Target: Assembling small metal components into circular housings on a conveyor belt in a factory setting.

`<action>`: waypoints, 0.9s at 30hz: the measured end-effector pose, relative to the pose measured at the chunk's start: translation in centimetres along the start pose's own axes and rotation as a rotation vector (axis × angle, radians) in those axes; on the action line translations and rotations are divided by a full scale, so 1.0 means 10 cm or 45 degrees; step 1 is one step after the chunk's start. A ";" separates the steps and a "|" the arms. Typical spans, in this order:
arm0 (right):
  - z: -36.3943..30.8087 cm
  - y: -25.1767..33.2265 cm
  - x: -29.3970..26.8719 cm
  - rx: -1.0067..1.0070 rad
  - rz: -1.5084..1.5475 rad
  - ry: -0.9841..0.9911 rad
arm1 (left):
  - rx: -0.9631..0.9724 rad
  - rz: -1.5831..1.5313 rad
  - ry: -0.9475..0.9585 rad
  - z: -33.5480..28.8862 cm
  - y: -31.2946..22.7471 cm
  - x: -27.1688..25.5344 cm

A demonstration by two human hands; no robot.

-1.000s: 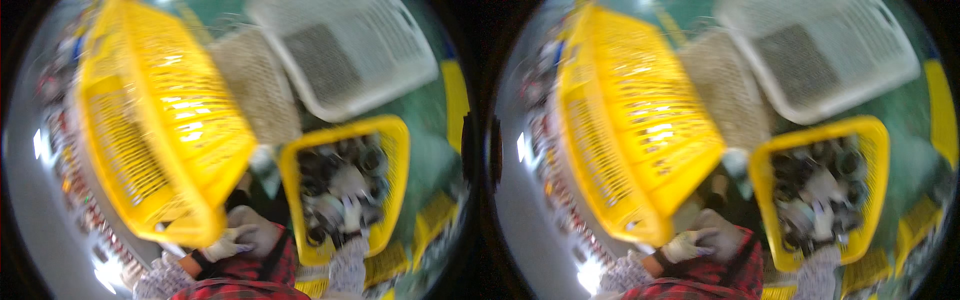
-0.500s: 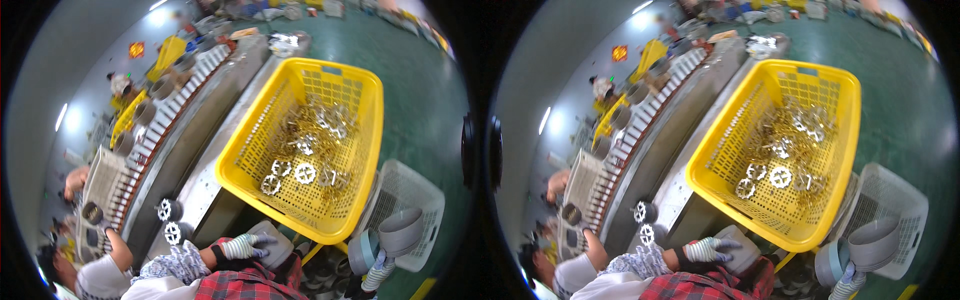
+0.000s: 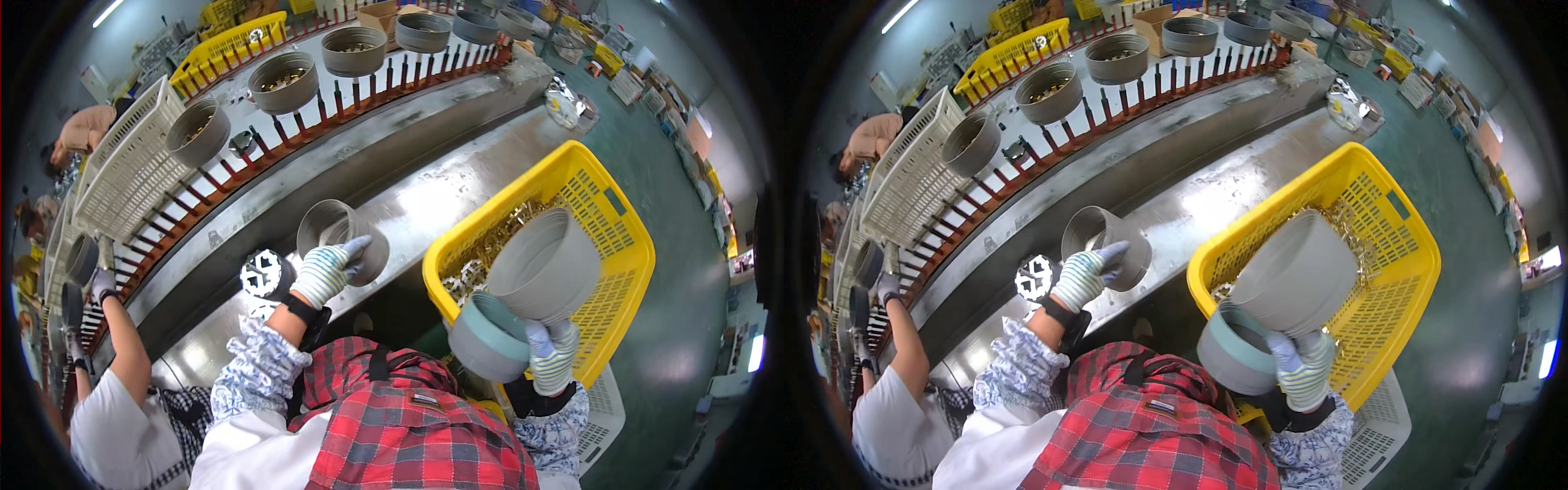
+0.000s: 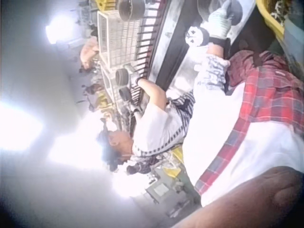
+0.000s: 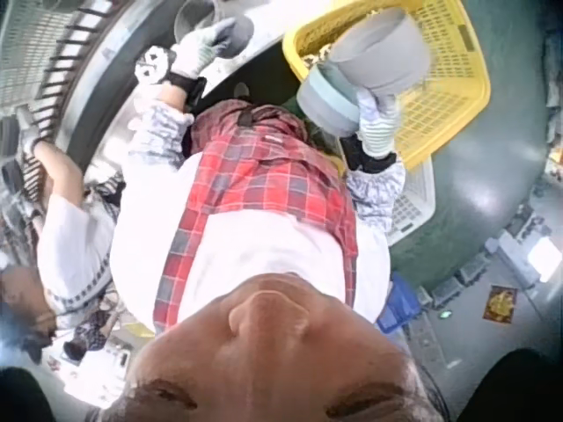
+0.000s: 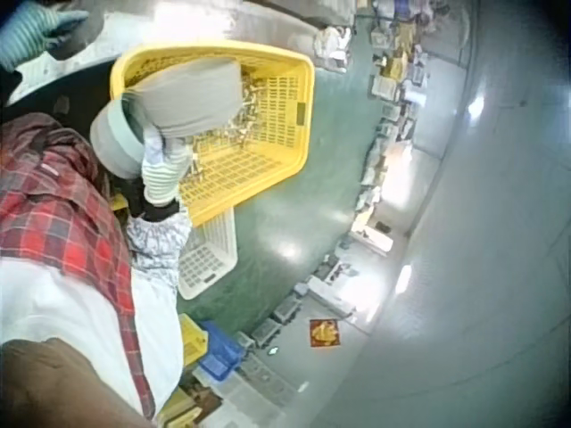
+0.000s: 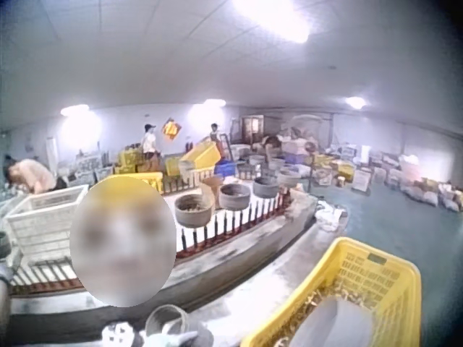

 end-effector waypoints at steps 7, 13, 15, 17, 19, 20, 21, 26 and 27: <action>0.35 0.38 0.43 -0.300 -0.099 0.224 | -0.010 0.496 0.180 0.34 0.39 0.32; 0.80 0.20 0.57 -0.373 -0.350 0.411 | 0.109 0.018 -0.378 0.04 0.10 -0.09; 0.99 0.13 0.68 -0.375 -0.510 0.544 | 0.163 -0.425 -0.690 -0.16 0.07 -0.26; 1.22 0.01 0.76 -0.464 -0.712 0.569 | 0.120 -0.957 -0.959 -0.24 0.05 -0.39; 1.42 -0.25 0.79 -0.481 -0.948 0.555 | -0.251 -1.590 -0.886 -0.31 0.02 -0.47; 1.50 -0.33 0.77 -0.550 -1.080 0.522 | -0.309 -1.747 -0.890 -0.25 0.09 -0.40; 1.63 -0.46 0.80 -0.523 -1.293 0.581 | -0.372 -1.901 -0.914 -0.22 0.18 -0.32; 1.95 -1.05 0.71 -0.322 -1.750 0.832 | -0.363 -2.241 -0.717 0.01 0.15 -0.11; 1.94 -1.12 0.75 -0.322 -1.750 0.832 | -0.320 -2.277 -0.691 0.02 0.11 -0.11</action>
Point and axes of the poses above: each hand's wrist, its own z-axis towards the middle knuckle, its own x-axis out of the palm, y = z × x, the point moved 6 cm from there along z, towards the middle knuckle
